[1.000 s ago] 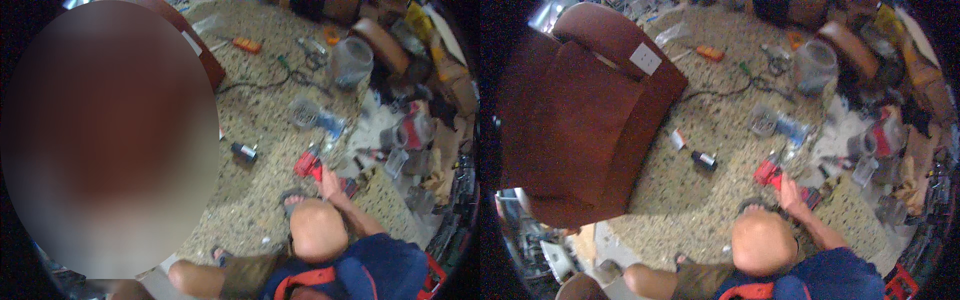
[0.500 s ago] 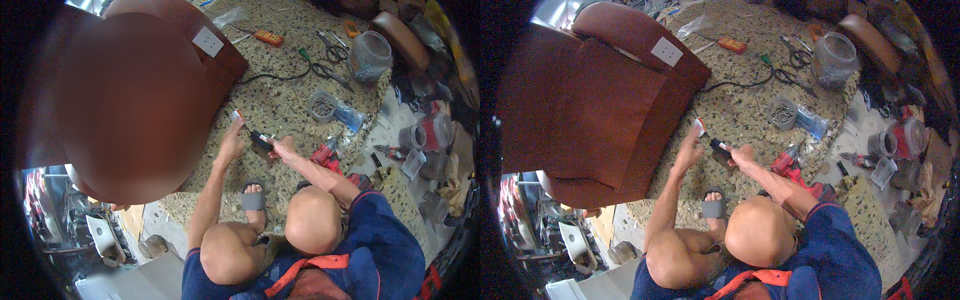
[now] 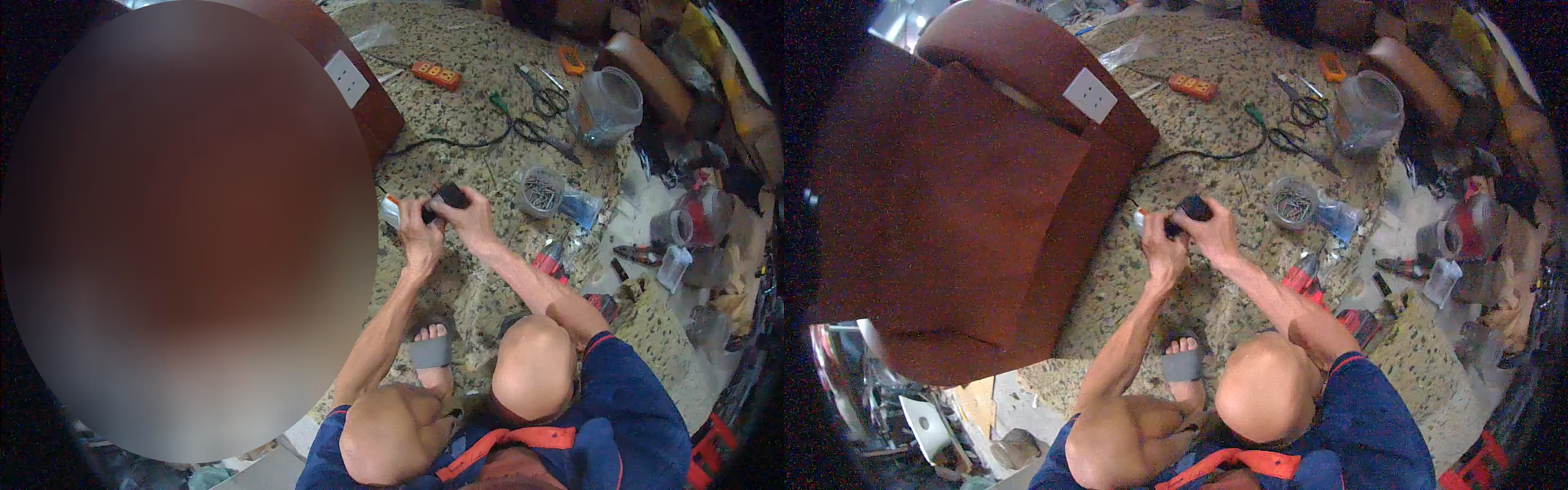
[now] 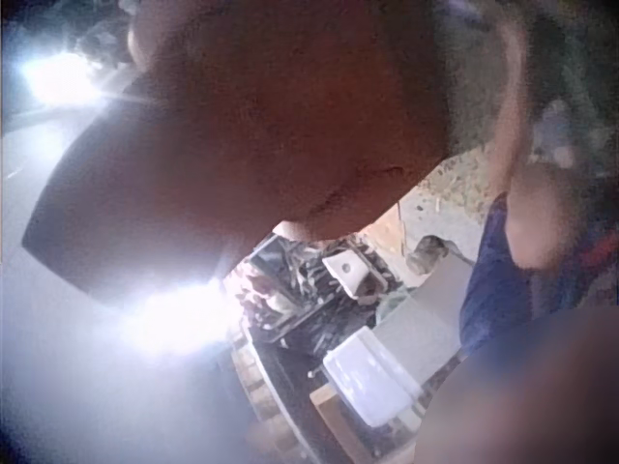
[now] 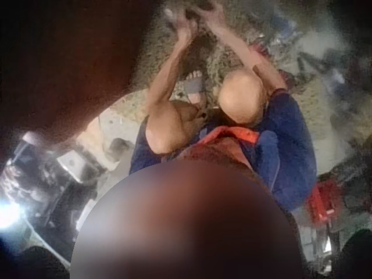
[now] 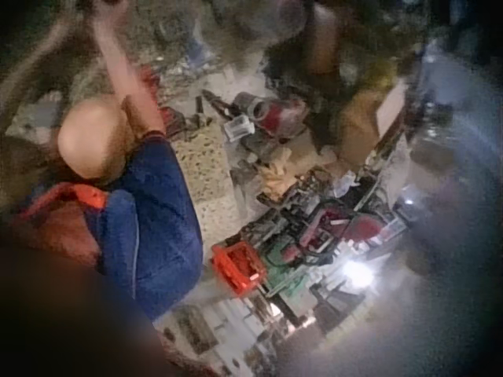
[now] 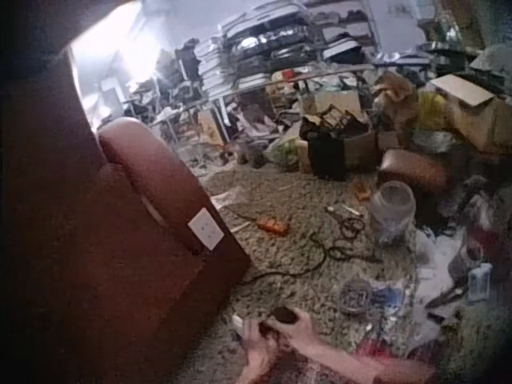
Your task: The person assembles a reddish-brown wooden cabinet by driving screws into its side panel with a red cordless drill and later using a yellow nail gun. The person sits on the floor in a cluttered workshop, handling screws and fasteners while securing the cabinet's side.
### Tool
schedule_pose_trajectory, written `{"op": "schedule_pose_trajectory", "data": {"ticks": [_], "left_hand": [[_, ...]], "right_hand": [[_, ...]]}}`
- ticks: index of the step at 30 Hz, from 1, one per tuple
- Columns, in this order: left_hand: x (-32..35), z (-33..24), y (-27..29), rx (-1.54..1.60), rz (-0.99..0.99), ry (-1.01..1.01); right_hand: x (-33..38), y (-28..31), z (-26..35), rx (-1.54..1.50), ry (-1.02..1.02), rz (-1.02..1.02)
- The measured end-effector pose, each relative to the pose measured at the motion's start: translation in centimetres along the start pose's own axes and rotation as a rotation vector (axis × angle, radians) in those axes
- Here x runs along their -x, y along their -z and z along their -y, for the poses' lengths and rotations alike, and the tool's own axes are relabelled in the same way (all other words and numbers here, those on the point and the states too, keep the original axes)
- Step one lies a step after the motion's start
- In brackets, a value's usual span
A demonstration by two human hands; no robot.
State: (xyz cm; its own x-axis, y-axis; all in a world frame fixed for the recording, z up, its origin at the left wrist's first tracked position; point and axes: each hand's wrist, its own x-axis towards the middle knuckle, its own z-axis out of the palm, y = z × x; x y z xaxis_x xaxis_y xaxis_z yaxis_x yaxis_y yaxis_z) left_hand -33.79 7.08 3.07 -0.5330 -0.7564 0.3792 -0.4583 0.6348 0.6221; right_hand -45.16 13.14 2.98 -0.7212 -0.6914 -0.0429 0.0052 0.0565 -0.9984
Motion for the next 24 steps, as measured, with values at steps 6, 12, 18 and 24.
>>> {"op": "schedule_pose_trajectory", "data": {"ticks": [6,12,18,24], "left_hand": [[-0.8,3.8,1.2,0.295,-0.136,0.308],[7.1,8.5,-2.3,-0.469,0.301,0.022],[7.2,8.7,-2.7,-0.443,0.265,0.041],[7.5,7.7,-2.2,-0.436,0.292,0.092]], "right_hand": [[-11.8,-3.9,9.1,0.132,0.373,-0.053],[-17.1,-9.1,10.1,0.171,0.553,-0.028],[-19.5,-10.8,9.2,0.272,0.722,-0.041],[-19.8,-11.6,8.7,0.257,0.814,0.033]]}}
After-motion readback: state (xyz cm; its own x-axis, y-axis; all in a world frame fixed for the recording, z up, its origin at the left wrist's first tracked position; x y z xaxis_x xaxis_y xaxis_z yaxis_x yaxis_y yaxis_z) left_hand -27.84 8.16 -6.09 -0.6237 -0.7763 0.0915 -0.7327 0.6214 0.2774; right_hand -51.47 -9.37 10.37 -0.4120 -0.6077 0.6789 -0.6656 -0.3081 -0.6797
